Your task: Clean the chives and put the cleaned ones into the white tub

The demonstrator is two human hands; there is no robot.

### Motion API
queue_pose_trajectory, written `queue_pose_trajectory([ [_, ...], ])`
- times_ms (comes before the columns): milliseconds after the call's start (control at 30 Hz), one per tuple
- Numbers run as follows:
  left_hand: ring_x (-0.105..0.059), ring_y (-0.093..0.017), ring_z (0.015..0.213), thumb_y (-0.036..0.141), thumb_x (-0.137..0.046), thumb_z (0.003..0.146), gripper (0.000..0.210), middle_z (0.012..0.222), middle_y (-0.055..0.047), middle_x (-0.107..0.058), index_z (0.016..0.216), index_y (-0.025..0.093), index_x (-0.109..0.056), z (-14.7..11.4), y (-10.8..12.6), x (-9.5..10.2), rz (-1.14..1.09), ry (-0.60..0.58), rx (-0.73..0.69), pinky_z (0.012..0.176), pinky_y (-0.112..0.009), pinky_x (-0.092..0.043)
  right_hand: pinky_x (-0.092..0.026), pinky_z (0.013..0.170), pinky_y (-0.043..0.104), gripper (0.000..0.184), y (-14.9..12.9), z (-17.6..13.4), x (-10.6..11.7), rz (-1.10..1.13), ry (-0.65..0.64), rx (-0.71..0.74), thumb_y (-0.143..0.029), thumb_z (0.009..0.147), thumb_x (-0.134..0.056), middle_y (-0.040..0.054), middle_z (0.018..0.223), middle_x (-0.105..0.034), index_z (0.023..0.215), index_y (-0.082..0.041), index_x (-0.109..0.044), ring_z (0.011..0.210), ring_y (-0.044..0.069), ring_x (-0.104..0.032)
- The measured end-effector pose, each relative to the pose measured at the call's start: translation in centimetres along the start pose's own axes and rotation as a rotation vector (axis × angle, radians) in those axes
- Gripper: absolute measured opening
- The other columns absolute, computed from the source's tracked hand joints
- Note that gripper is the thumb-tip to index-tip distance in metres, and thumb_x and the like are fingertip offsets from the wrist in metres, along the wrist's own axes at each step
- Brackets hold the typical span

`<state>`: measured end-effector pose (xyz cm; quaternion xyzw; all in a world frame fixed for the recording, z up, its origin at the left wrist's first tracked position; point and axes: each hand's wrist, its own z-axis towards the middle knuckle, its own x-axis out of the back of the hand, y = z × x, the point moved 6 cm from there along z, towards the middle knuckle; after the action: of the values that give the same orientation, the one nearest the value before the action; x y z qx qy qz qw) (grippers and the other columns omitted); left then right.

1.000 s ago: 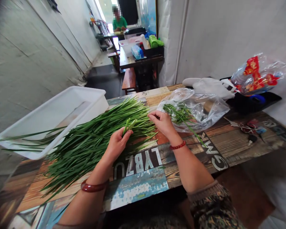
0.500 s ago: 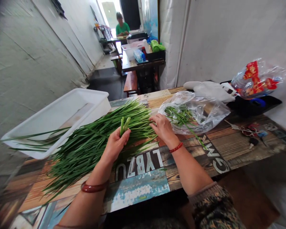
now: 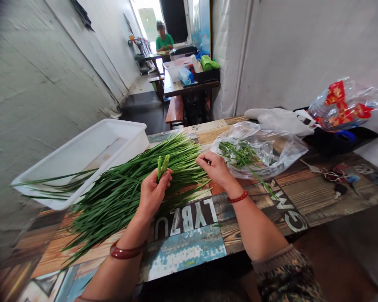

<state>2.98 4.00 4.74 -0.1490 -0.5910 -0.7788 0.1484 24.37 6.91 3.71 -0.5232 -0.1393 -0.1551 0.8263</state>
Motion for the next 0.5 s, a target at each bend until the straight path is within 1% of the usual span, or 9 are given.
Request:
queue_pose_trajectory([
  [67,-0.057,-0.015,0.07,0.038,-0.05,0.091,0.024,0.077,-0.002,-0.062,0.085,0.019,-0.063,-0.1,0.9,0.5,0.072,0.069,-0.063,0.068,-0.026,-0.044,-0.042,0.072,0.028,0.023,-0.6,-0.1,0.0,-0.002,-0.017,0.027,-0.035,0.09,-0.053,0.0019,0.078,-0.065,0.077,-0.019,-0.064,0.073,0.015,-0.056],
  [133,-0.059,-0.018,0.084,0.036,-0.048,0.093,0.024,0.085,-0.004,-0.066,0.085,0.02,-0.064,-0.3,1.9,0.8,0.155,0.124,-0.167,0.08,-0.029,-0.045,-0.043,0.073,0.028,0.024,-1.4,-0.2,-0.2,-0.006,-0.05,0.066,-0.035,0.091,-0.052,0.002,0.078,-0.065,0.076,-0.019,-0.064,0.074,0.015,-0.057],
  [200,-0.059,-0.02,0.096,0.034,-0.048,0.093,0.022,0.095,-0.006,-0.068,0.09,0.021,-0.065,-0.5,2.5,0.7,0.201,0.136,-0.257,0.09,-0.032,-0.043,-0.043,0.074,0.029,0.024,-2.2,-0.4,-0.6,-0.006,-0.092,0.104,-0.034,0.092,-0.052,0.0027,0.079,-0.065,0.076,-0.02,-0.064,0.076,0.016,-0.057],
  [233,-0.059,-0.021,0.099,0.033,-0.047,0.093,0.022,0.099,-0.007,-0.068,0.092,0.021,-0.065,-0.6,2.5,0.5,0.211,0.115,-0.274,0.091,-0.033,-0.042,-0.044,0.074,0.029,0.024,-2.6,-0.4,-0.8,-0.003,-0.11,0.12,-0.034,0.092,-0.052,0.0031,0.079,-0.065,0.077,-0.02,-0.064,0.077,0.016,-0.058],
  [267,-0.06,-0.021,0.098,0.033,-0.047,0.093,0.022,0.1,-0.007,-0.068,0.094,0.021,-0.065,-0.6,2.4,0.1,0.219,0.073,-0.266,0.09,-0.032,-0.042,-0.044,0.075,0.029,0.025,-2.9,-0.5,-0.9,0.005,-0.125,0.133,-0.034,0.093,-0.051,0.0036,0.08,-0.065,0.078,-0.02,-0.064,0.077,0.017,-0.058],
  [300,-0.06,-0.02,0.094,0.033,-0.047,0.094,0.021,0.096,-0.007,-0.068,0.094,0.021,-0.065,-0.6,2.0,-0.3,0.222,0.019,-0.238,0.086,-0.031,-0.042,-0.044,0.075,0.029,0.025,-3.2,-0.6,-1.0,0.016,-0.135,0.144,-0.033,0.093,-0.051,0.0041,0.08,-0.065,0.078,-0.02,-0.065,0.078,0.017,-0.059],
  [367,-0.059,-0.018,0.079,0.033,-0.047,0.093,0.02,0.082,-0.004,-0.066,0.088,0.021,-0.063,-0.5,1.2,-1.1,0.219,-0.098,-0.16,0.075,-0.028,-0.041,-0.044,0.077,0.03,0.026,-3.6,-0.7,-1.3,0.046,-0.146,0.148,-0.033,0.094,-0.049,0.0051,0.082,-0.066,0.079,-0.02,-0.066,0.081,0.017,-0.06],
  [433,-0.053,-0.015,0.068,0.032,-0.047,0.093,0.021,0.071,0.0,-0.059,0.079,0.02,-0.059,-0.4,0.9,-1.6,0.194,-0.171,-0.109,0.068,-0.026,-0.038,-0.044,0.079,0.03,0.027,-3.4,-0.8,-1.6,0.084,-0.133,0.105,-0.034,0.094,-0.049,0.0053,0.084,-0.067,0.079,-0.02,-0.067,0.083,0.018,-0.06],
  [500,-0.048,-0.014,0.065,0.031,-0.048,0.091,0.021,0.067,0.002,-0.053,0.075,0.02,-0.055,-0.3,1.0,-1.8,0.146,-0.194,-0.083,0.065,-0.025,-0.035,-0.045,0.078,0.029,0.029,-2.7,-1.0,-2.1,0.134,-0.091,0.017,-0.037,0.093,-0.048,0.0042,0.083,-0.066,0.079,-0.02,-0.067,0.082,0.017,-0.059],
])
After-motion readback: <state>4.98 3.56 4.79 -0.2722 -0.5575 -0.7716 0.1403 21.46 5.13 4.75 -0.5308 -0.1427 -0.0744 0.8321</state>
